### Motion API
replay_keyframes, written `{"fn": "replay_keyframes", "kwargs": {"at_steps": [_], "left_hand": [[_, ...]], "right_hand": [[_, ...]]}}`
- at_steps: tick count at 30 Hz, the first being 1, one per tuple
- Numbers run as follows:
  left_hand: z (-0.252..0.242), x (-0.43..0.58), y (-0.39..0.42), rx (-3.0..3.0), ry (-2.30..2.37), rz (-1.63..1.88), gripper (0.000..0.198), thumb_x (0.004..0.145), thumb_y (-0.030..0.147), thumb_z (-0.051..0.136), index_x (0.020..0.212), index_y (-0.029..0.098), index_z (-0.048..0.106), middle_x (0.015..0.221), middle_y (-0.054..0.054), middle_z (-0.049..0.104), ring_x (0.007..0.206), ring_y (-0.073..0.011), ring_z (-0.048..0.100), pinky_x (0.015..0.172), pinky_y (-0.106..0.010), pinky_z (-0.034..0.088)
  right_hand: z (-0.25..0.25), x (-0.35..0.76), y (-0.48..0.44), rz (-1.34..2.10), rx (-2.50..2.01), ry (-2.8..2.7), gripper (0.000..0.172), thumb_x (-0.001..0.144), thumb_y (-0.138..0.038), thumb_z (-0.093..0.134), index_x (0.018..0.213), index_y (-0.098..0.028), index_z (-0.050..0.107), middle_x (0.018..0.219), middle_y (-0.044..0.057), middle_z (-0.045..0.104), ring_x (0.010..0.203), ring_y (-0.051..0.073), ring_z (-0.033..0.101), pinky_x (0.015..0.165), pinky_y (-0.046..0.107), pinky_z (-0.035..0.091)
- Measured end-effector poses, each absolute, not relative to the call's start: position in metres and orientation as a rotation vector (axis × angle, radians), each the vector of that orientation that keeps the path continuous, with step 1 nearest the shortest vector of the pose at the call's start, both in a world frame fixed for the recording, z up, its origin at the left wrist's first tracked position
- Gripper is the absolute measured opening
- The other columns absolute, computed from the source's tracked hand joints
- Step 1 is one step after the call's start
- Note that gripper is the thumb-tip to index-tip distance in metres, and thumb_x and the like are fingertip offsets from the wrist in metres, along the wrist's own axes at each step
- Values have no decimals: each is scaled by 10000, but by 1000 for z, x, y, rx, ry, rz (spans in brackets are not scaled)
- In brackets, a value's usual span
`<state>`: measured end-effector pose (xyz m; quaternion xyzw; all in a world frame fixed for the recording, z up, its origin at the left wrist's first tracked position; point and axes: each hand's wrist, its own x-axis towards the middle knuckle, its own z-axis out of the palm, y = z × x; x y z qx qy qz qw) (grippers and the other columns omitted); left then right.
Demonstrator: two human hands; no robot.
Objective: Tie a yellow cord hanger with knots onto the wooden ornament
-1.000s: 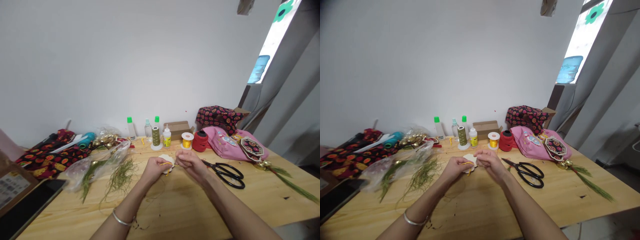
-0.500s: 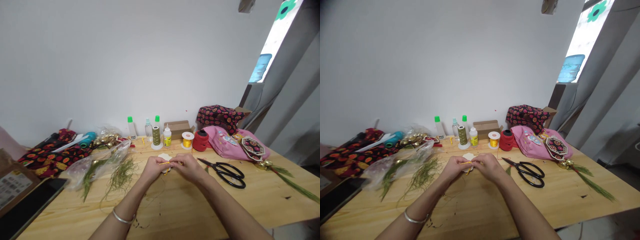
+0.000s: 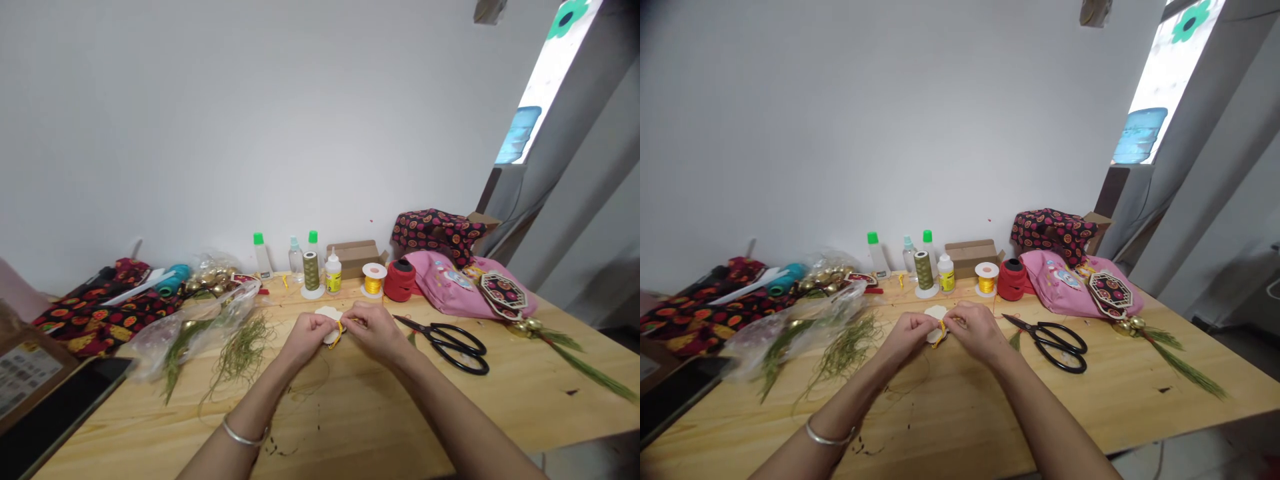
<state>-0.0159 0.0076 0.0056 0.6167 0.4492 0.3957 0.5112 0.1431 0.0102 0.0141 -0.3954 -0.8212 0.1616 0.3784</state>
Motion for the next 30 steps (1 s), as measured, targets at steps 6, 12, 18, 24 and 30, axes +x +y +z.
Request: {"fn": "replay_keyframes", "kwargs": {"at_steps": [6,12,18,24,30], "left_hand": [[3,-15,9,1496,1107,985,237,634,250,475,448,123,551,379,58,374,380,-57,261,392,-199,168],[3,-15,10,1487,1109,1017,226,623,233,470,448,117,556,381,48,397,383,-61,281,396,-198,188],[4,-17,8,1496,1076,1030,237,634,247,480,463,115,577,411,39,441,415,-68,330,426,-193,231],[5,-15,8,1470,1072,1060,256,643,245,491,436,112,563,378,52,421,382,-58,307,401,-189,208],[6,-18,9,1402,1016,1053,256,652,310,531,721,100,660,597,-26,625,520,-110,491,530,-216,363]], "right_hand": [[16,143,6,350,-977,-2131,197,753,-182,445,692,-162,631,585,13,527,557,105,463,517,209,315],[15,143,7,318,-927,-2124,223,771,-190,423,694,-160,630,568,11,498,536,102,449,507,211,309],[15,142,9,372,-984,-2046,195,756,-201,462,666,-162,630,562,8,519,536,103,449,505,207,316],[13,140,6,370,-890,-2036,207,760,-186,464,645,-145,631,523,-8,482,491,82,417,477,193,299],[11,141,11,439,-1017,-1963,179,741,-207,497,640,-146,633,546,-1,528,496,87,433,459,188,308]]}}
